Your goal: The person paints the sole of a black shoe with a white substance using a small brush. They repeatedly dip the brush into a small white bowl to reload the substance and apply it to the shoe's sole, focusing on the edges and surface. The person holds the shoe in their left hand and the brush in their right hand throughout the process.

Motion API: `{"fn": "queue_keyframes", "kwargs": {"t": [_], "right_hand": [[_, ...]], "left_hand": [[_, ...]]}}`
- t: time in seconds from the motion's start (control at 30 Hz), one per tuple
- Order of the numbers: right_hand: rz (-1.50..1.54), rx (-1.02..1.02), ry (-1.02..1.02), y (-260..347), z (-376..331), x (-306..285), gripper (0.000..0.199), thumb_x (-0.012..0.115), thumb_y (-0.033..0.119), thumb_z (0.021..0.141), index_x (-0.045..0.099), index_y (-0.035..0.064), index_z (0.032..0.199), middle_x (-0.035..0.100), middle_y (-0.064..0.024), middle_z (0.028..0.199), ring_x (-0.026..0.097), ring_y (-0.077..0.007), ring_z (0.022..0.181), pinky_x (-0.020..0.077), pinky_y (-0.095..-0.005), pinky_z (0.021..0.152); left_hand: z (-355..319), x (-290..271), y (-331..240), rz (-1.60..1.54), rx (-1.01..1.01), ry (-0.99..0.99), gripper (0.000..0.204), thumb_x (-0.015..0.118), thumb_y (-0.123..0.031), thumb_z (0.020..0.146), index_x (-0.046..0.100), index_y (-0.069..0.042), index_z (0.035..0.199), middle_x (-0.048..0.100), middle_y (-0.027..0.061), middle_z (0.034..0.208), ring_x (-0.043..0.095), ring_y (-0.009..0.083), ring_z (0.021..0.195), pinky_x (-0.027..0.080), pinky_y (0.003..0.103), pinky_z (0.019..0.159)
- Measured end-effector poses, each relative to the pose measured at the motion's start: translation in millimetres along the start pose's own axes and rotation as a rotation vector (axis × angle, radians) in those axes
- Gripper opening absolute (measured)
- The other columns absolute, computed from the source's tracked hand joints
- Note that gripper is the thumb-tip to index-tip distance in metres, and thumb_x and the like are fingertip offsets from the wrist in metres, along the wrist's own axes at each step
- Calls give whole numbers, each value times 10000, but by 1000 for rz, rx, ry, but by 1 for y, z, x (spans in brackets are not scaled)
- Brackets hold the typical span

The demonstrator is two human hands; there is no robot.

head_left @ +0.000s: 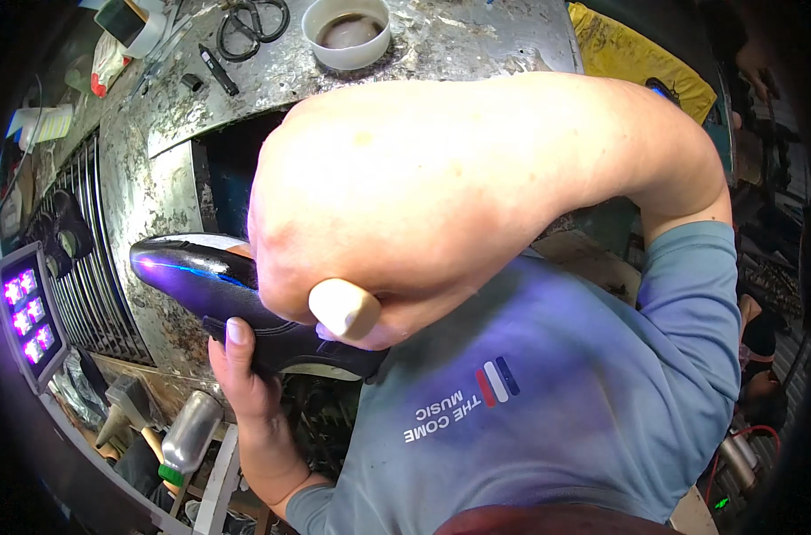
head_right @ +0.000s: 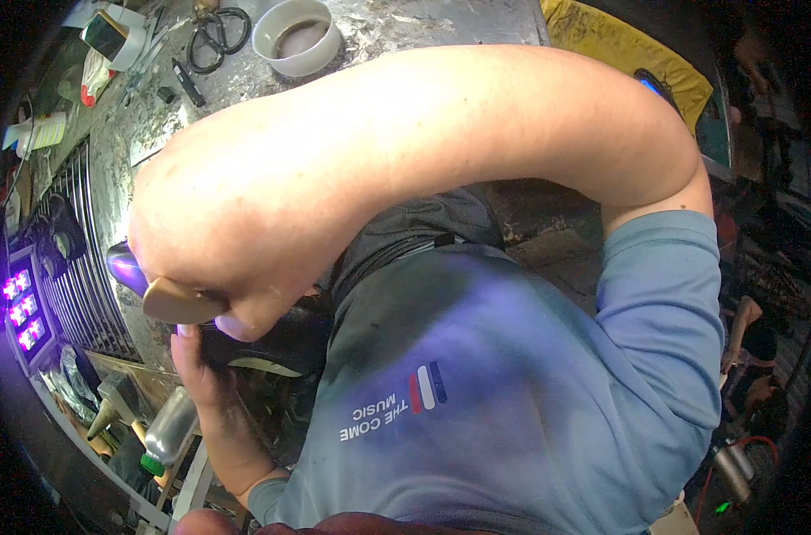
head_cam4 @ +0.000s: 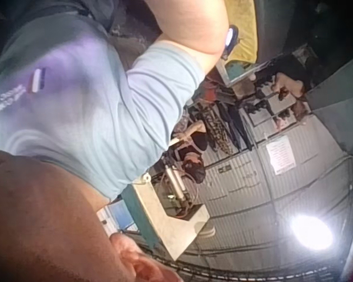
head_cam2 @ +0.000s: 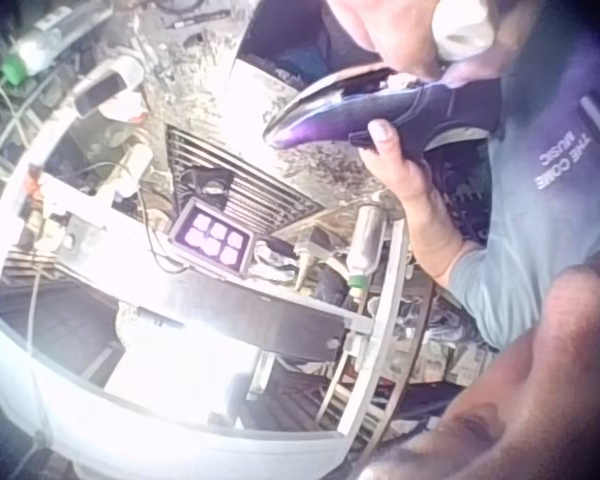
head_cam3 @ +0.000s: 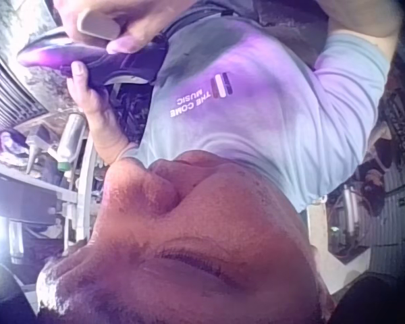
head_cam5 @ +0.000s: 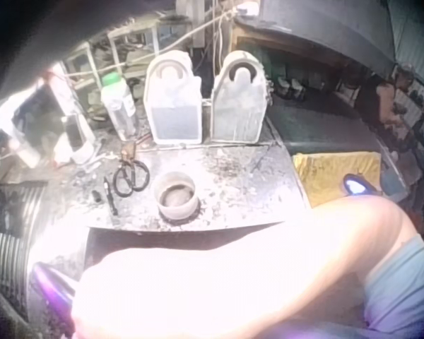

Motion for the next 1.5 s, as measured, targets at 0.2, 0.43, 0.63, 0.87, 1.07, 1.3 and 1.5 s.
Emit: {"fn": "queue_keyframes", "kwargs": {"t": [0.2, 0.43, 0.63, 0.87, 1.07, 1.3, 1.5], "right_hand": [[0, -90, -148, 5, -7, -6, 191, 708, 204, 692, 684, 17, 719, 639, -163, 678, 654, -372, 694, 535, -469, 645], [-57, -151, -104, 4, -12, -3, 284, 556, 313, 924, 558, 74, 770, 567, -130, 696, 594, -380, 669, 496, -477, 603], [-61, -178, -143, 8, -13, -10, 324, 529, 319, 961, 566, 58, 773, 563, -140, 697, 598, -387, 687, 494, -484, 602], [-12, -92, -211, 9, -23, -17, 247, 618, 275, 874, 626, 41, 797, 613, -142, 731, 630, -367, 718, 517, -463, 643], [24, 10, -269, 12, -38, -23, 223, 640, 265, 868, 650, 46, 824, 635, -136, 746, 646, -349, 727, 528, -442, 660], [17, 46, -339, 13, -33, -21, 201, 666, 253, 860, 677, 52, 856, 660, -129, 762, 665, -327, 738, 541, -417, 679], [20, 64, -359, 9, -30, -20, 188, 688, 242, 853, 700, 57, 883, 681, -123, 777, 681, -308, 747, 553, -396, 695]], "left_hand": [[0, -5, 4, -87, 7, -46, 496, 526, -365, 1024, 534, 13, 1345, 629, 129, 1281, 606, 246, 1174, 456, 412, 1022], [2, -15, 11, -140, 13, -58, 489, 507, -362, 1037, 527, -1, 1366, 631, 130, 1293, 611, 258, 1177, 459, 425, 1033], [3, -15, 17, -351, -19, 36, 479, 472, -352, 1056, 510, -10, 1389, 614, 136, 1331, 582, 274, 1235, 429, 454, 1084], [8, -21, 34, -467, -35, -44, 571, 459, -442, 1051, 450, -24, 1440, 586, 145, 1379, 582, 274, 1247, 424, 446, 1102], [12, -13, 44, -711, -32, 67, 611, 433, -472, 1052, 414, -36, 1480, 529, 156, 1452, 523, 293, 1323, 373, 477, 1145], [14, 1, 58, -907, -45, 193, 645, 384, -507, 1054, 392, -44, 1503, 481, 148, 1504, 461, 311, 1383, 342, 497, 1161], [18, 20, 71, -976, -167, 171, 615, 403, -478, 1048, 417, -46, 1485, 502, 149, 1482, 483, 313, 1357, 358, 484, 1147]]}}
Point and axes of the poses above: each hand's wrist, its own z-axis towards the middle knuckle, its own x-axis out of the palm, y = z × x, the point moved 6 cm from there along z, towards the middle knuckle
